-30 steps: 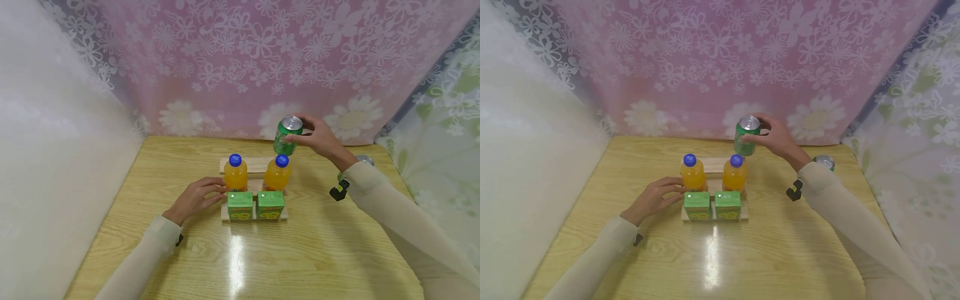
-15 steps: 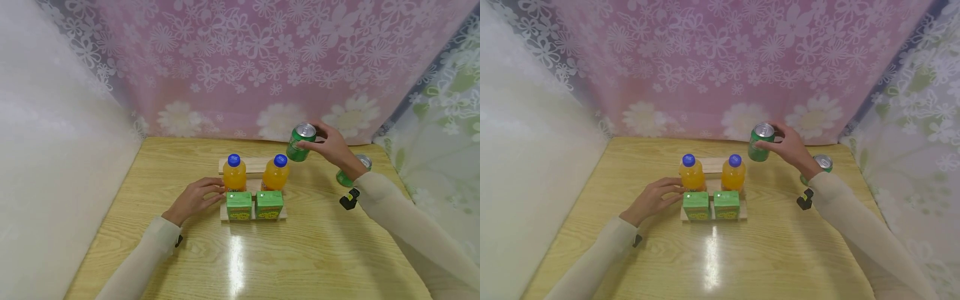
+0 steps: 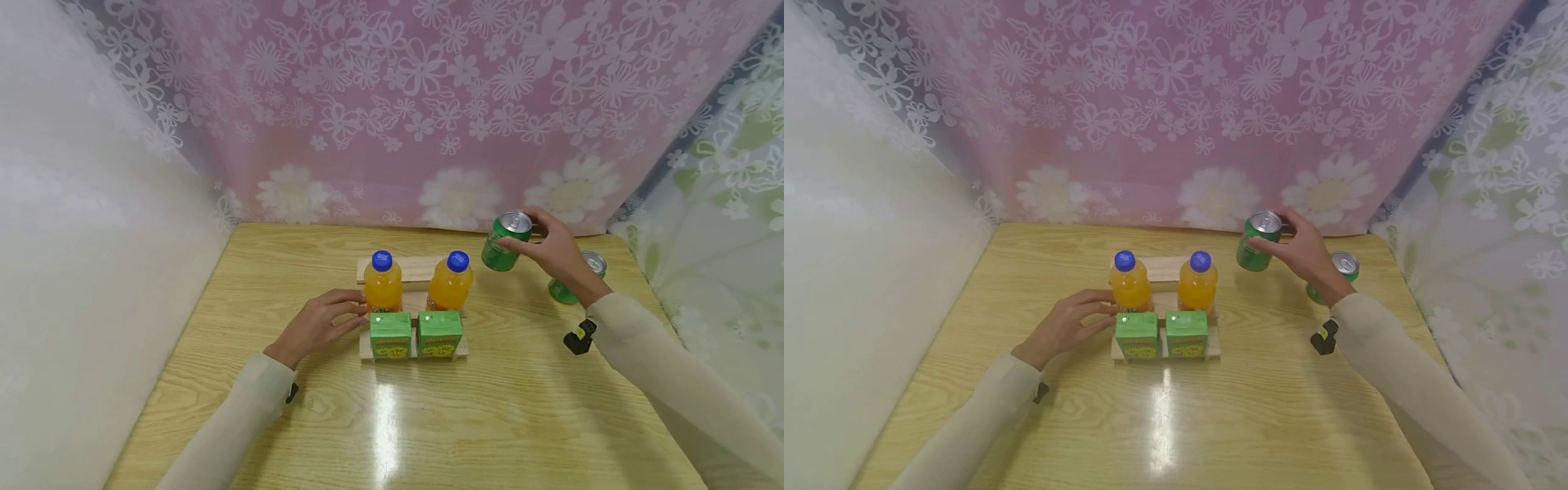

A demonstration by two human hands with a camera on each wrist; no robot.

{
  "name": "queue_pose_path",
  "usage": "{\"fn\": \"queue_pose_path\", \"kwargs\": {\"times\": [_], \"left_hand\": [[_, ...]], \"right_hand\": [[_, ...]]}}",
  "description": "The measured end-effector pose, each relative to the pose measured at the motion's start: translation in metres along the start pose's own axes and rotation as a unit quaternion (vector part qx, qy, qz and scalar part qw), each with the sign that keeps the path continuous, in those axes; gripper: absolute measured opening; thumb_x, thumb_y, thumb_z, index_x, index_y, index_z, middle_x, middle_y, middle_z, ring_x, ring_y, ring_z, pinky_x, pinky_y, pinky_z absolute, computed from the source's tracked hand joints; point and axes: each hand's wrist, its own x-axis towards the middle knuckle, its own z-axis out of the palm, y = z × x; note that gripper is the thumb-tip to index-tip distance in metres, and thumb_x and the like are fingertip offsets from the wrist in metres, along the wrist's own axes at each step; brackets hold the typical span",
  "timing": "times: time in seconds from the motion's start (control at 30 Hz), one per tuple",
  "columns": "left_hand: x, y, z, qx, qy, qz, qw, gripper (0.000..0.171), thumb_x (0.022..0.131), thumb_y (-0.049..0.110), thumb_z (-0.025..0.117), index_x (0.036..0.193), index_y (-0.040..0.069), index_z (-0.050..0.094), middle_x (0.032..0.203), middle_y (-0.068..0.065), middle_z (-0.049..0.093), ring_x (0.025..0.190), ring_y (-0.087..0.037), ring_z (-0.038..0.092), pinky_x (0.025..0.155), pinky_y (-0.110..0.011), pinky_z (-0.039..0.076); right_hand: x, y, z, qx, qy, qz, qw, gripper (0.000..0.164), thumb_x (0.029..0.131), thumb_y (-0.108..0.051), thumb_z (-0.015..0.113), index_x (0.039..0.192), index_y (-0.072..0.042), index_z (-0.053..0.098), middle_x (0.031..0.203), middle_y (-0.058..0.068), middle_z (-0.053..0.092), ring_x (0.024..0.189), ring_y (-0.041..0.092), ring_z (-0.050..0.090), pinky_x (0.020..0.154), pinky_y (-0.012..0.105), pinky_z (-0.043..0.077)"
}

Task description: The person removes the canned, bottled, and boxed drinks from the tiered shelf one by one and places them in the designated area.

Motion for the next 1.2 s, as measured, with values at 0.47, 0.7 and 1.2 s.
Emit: {"fn": "queue_pose_path", "kwargs": {"times": [0.47,0.7,1.2], "left_hand": [[-0.001,-0.001,0.001,0.001,0.006,0.002,1.0,0.025,0.087,0.012,0.092,0.112,0.01,0.085,0.129,-0.006,0.077,0.122,-0.024,0.075,0.105,-0.041,0.064],[-0.002,-0.001,0.001,0.0,0.001,-0.003,1.0,0.026,0.088,0.012,0.092,0.113,0.01,0.085,0.13,-0.006,0.077,0.124,-0.025,0.074,0.106,-0.041,0.063],[-0.001,0.001,0.0,-0.003,0.009,0.006,0.9999,0.026,0.087,0.012,0.092,0.111,0.009,0.085,0.128,-0.007,0.077,0.122,-0.025,0.074,0.105,-0.042,0.064]], "right_hand": [[-0.011,0.03,0.006,-0.048,0.042,0.012,0.998,0.089,0.098,-0.052,0.08,0.164,-0.006,0.042,0.152,0.026,0.056,0.14,0.049,0.054,0.11,0.072,0.048],[-0.021,0.044,0.012,-0.064,0.053,0.003,0.997,0.082,0.099,-0.049,0.081,0.159,-0.005,0.046,0.151,0.027,0.056,0.134,0.051,0.056,0.105,0.07,0.051],[-0.028,0.058,0.021,-0.092,0.07,-0.006,0.993,0.076,0.1,-0.044,0.08,0.15,0.004,0.049,0.144,0.032,0.057,0.122,0.047,0.061,0.095,0.065,0.054]]}}
